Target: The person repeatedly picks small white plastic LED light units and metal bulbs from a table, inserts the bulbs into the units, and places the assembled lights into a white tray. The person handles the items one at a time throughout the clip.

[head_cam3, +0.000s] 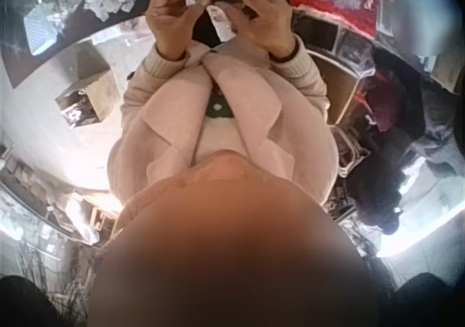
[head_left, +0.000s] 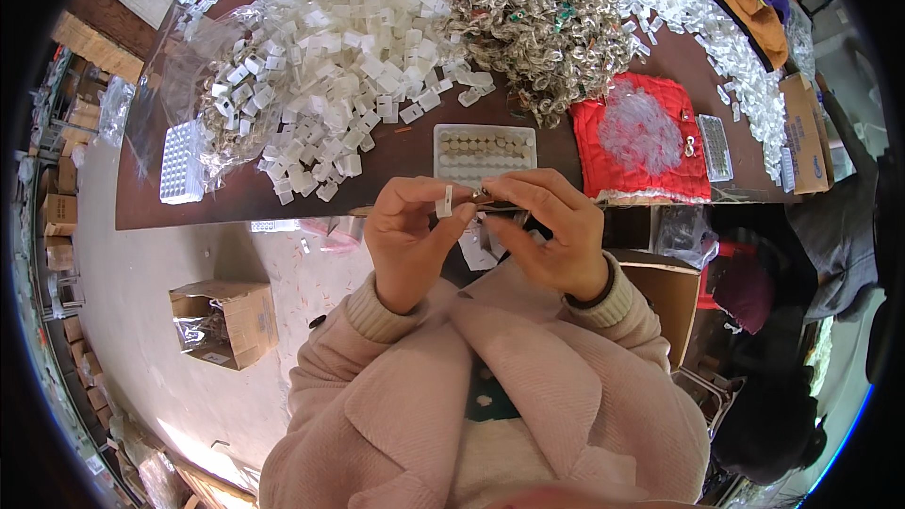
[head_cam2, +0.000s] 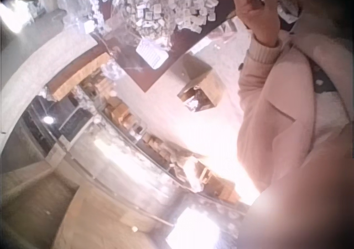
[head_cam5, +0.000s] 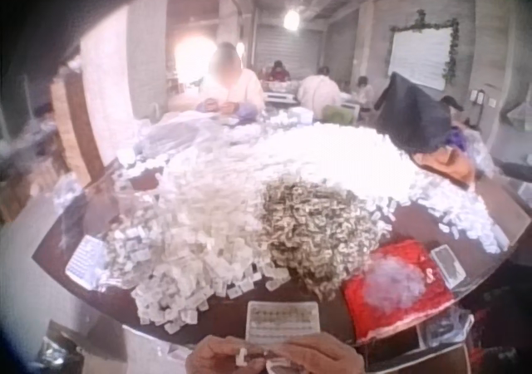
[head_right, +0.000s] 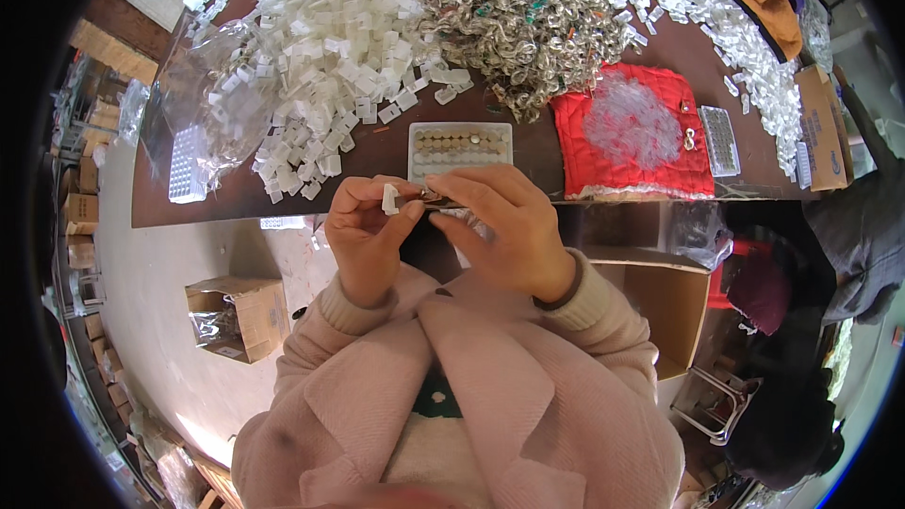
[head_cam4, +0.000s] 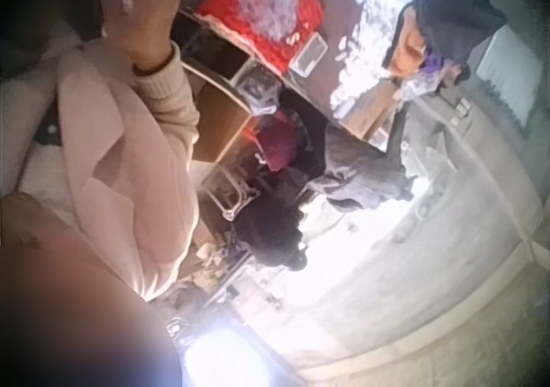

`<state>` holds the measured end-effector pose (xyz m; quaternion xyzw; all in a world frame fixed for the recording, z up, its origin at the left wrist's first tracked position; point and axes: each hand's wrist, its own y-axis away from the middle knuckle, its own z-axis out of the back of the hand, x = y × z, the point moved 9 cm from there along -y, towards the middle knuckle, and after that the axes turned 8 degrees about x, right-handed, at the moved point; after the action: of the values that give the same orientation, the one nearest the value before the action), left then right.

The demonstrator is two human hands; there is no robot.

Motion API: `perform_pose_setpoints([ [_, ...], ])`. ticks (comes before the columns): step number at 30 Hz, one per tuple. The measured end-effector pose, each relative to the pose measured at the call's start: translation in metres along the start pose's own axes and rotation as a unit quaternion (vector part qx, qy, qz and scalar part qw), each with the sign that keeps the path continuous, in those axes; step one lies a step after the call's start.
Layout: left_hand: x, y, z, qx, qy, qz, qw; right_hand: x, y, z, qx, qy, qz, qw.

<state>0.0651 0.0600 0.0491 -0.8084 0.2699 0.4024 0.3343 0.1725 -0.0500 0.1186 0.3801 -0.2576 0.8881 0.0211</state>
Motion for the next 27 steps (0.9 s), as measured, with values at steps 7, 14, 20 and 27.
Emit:
perform_pose_setpoints([
  [7, 0.006, -0.003, -0.002, 0.046, 0.009, 0.108, 0.993, -0.002, 0.003, -0.006, 0.022, -0.007, 0.033, 0.999],
  [14, 0.011, -0.001, 0.001, -0.007, 0.045, 0.134, 0.990, 0.000, 0.002, -0.009, 0.048, -0.004, 0.025, 0.999],
  [20, 0.018, 0.009, 0.005, -0.111, 0.094, 0.098, 0.984, 0.005, 0.006, -0.008, -0.037, 0.035, 0.051, 0.997],
  [27, 0.032, 0.009, 0.013, -0.080, 0.117, 0.118, 0.983, -0.016, 0.013, -0.002, -0.102, -0.034, -0.069, 0.992],
])
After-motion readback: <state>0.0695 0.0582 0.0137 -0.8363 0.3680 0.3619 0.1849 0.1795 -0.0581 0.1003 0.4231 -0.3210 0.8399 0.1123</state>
